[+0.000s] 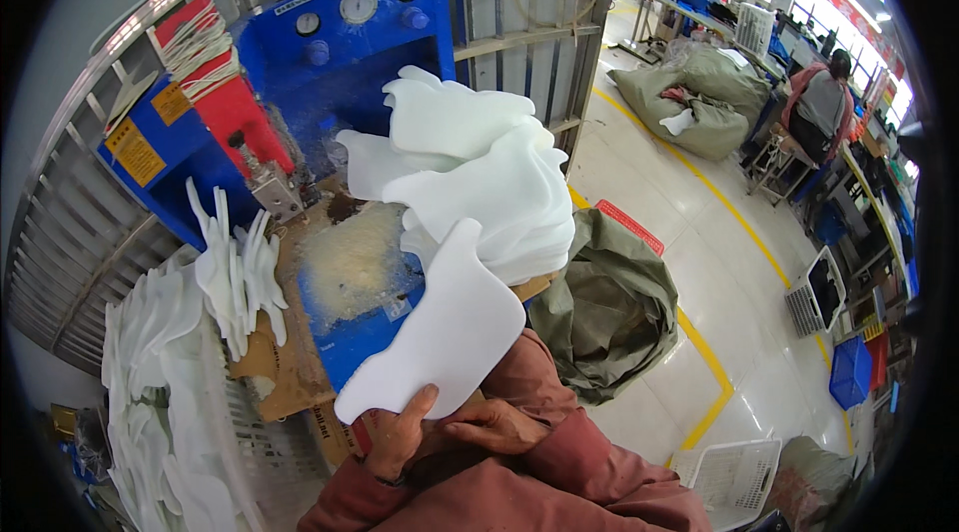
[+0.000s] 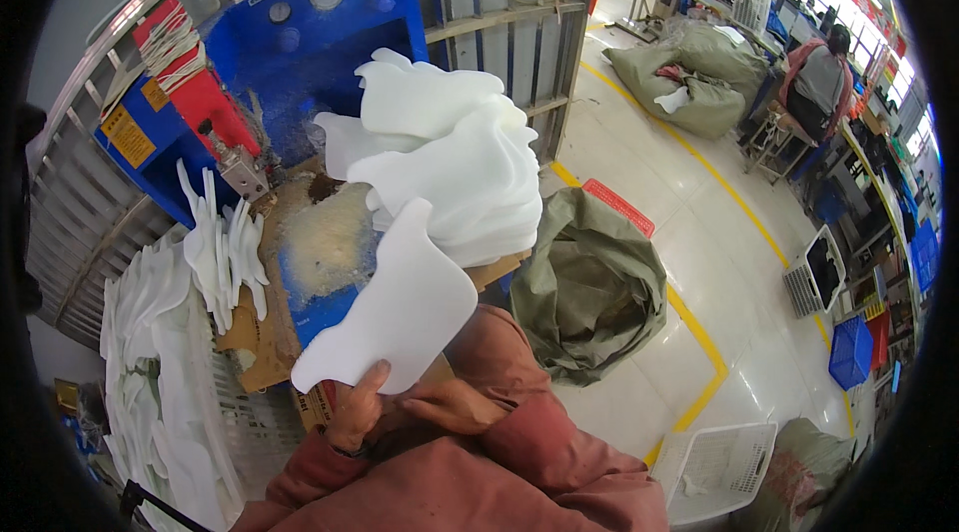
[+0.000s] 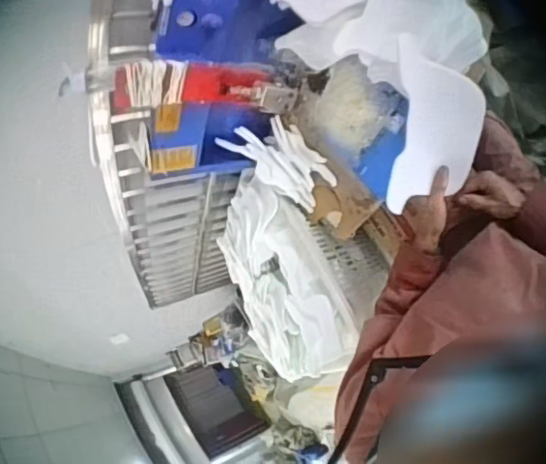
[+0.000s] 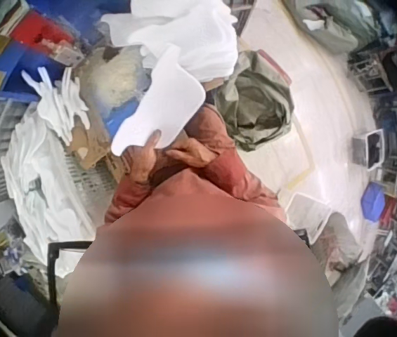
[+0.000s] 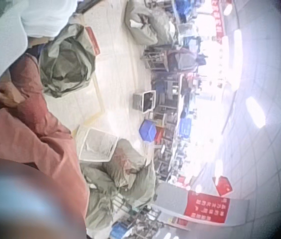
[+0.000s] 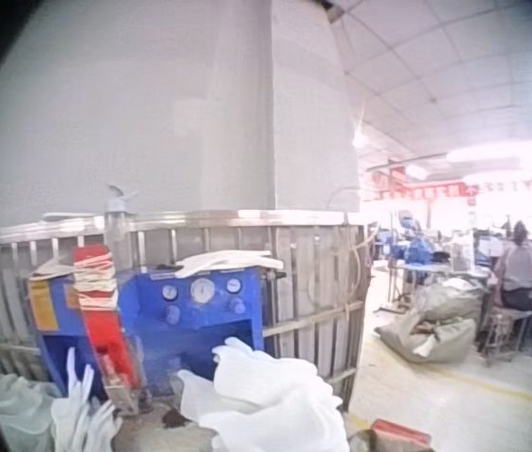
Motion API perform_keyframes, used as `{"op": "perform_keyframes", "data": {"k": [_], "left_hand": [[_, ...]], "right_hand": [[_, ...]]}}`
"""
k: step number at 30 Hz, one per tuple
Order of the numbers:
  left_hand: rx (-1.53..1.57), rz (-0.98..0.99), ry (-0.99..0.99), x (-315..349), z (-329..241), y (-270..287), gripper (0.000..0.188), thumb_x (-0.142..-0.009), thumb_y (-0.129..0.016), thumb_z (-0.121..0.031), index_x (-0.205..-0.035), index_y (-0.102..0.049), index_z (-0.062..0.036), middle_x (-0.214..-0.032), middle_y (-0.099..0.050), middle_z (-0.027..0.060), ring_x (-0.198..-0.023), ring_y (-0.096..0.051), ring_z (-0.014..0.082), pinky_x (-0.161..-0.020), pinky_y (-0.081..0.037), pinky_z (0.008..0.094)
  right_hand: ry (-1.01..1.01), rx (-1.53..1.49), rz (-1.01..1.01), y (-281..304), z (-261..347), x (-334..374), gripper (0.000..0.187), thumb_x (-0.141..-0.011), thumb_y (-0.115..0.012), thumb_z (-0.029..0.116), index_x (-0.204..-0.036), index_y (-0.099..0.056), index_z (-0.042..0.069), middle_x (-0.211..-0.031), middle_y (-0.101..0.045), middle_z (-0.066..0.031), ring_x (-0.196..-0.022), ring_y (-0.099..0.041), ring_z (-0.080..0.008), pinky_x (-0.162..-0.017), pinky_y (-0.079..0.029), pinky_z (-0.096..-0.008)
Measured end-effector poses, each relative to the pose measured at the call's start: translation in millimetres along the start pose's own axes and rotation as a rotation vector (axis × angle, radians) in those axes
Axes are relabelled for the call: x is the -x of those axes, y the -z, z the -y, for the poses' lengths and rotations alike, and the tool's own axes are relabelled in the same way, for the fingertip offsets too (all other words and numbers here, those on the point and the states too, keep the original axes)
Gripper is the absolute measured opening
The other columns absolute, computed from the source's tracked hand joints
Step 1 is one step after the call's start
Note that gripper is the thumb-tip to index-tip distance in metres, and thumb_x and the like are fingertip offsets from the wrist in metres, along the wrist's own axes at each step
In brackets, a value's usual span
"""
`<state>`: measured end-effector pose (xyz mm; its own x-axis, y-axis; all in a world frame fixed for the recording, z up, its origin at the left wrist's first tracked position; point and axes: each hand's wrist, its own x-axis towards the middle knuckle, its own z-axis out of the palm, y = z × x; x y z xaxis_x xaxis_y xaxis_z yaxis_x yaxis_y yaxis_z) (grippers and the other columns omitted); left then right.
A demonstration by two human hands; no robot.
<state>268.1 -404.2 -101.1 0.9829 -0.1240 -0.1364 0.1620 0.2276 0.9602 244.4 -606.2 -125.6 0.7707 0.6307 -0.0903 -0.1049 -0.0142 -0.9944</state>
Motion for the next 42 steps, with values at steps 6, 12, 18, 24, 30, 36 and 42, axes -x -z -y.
{"op": "perform_keyframes", "data": {"k": [6,12,18,24,30,36,42], "left_hand": [[0.024,0.041,0.054,12,-26,33,0.052,-0.096,-0.071,-0.014,-0.142,-0.053,0.0013,-0.132,-0.064,0.0117,-0.123,-0.06,0.0245,-0.104,-0.048,0.039],[-0.184,0.029,0.071,26,-42,64,0.056,-0.095,-0.077,-0.014,-0.143,-0.052,-0.0016,-0.131,-0.062,0.0064,-0.123,-0.057,0.0195,-0.106,-0.045,0.0351],[-0.051,0.019,0.033,35,-64,89,0.056,-0.096,-0.075,-0.01,-0.146,-0.049,-0.0015,-0.134,-0.061,0.0067,-0.124,-0.056,0.019,-0.107,-0.045,0.0354],[-0.073,-0.224,-0.007,30,-72,113,0.054,-0.094,-0.072,-0.003,-0.144,-0.053,0.0004,-0.136,-0.064,0.0081,-0.122,-0.061,0.0197,-0.105,-0.048,0.0371],[0.025,-0.343,-0.105,8,-89,135,0.043,-0.093,-0.072,-0.006,-0.134,-0.061,0.0021,-0.12,-0.071,0.0078,-0.108,-0.067,0.0172,-0.097,-0.052,0.0356],[-0.041,-0.384,-0.149,-5,-107,149,0.049,-0.093,-0.071,-0.006,-0.139,-0.057,0.0015,-0.125,-0.069,0.0092,-0.112,-0.066,0.019,-0.101,-0.051,0.0362],[0.018,-0.423,-0.192,-8,-116,158,0.052,-0.094,-0.068,-0.004,-0.143,-0.052,-0.0008,-0.128,-0.067,0.0103,-0.116,-0.066,0.0213,-0.103,-0.051,0.038]], "right_hand": [[0.02,0.03,-0.394,46,21,7,0.038,-0.108,-0.054,0.027,-0.126,-0.069,-0.003,-0.118,-0.072,-0.0103,-0.111,-0.066,-0.0183,-0.094,-0.053,-0.0322],[0.036,-0.389,-0.481,46,59,-35,0.045,-0.111,-0.049,0.021,-0.149,-0.049,-0.004,-0.135,-0.065,-0.013,-0.122,-0.062,-0.0212,-0.104,-0.05,-0.0344],[0.096,-0.33,-0.416,23,82,-79,0.037,-0.108,-0.058,0.015,-0.141,-0.058,-0.002,-0.119,-0.071,-0.005,-0.108,-0.065,-0.0126,-0.095,-0.051,-0.0287],[0.025,0.061,-0.314,28,79,-133,0.017,-0.102,-0.066,0.015,-0.106,-0.065,-0.001,-0.095,-0.062,0.0029,-0.088,-0.053,-0.0054,-0.073,-0.046,-0.0245],[0.103,-0.208,-0.271,24,82,-189,0.026,-0.104,-0.063,0.012,-0.127,-0.064,0.0,-0.111,-0.069,-0.0022,-0.096,-0.062,-0.0077,-0.084,-0.051,-0.0262],[0.079,-0.296,-0.235,22,87,-224,0.03,-0.104,-0.063,0.015,-0.128,-0.062,-0.003,-0.107,-0.068,-0.0034,-0.097,-0.06,-0.0084,-0.085,-0.05,-0.0257],[0.089,-0.534,-0.198,10,96,-241,0.032,-0.105,-0.063,0.016,-0.13,-0.06,-0.002,-0.112,-0.068,-0.0061,-0.1,-0.063,-0.0112,-0.088,-0.051,-0.028]]}}
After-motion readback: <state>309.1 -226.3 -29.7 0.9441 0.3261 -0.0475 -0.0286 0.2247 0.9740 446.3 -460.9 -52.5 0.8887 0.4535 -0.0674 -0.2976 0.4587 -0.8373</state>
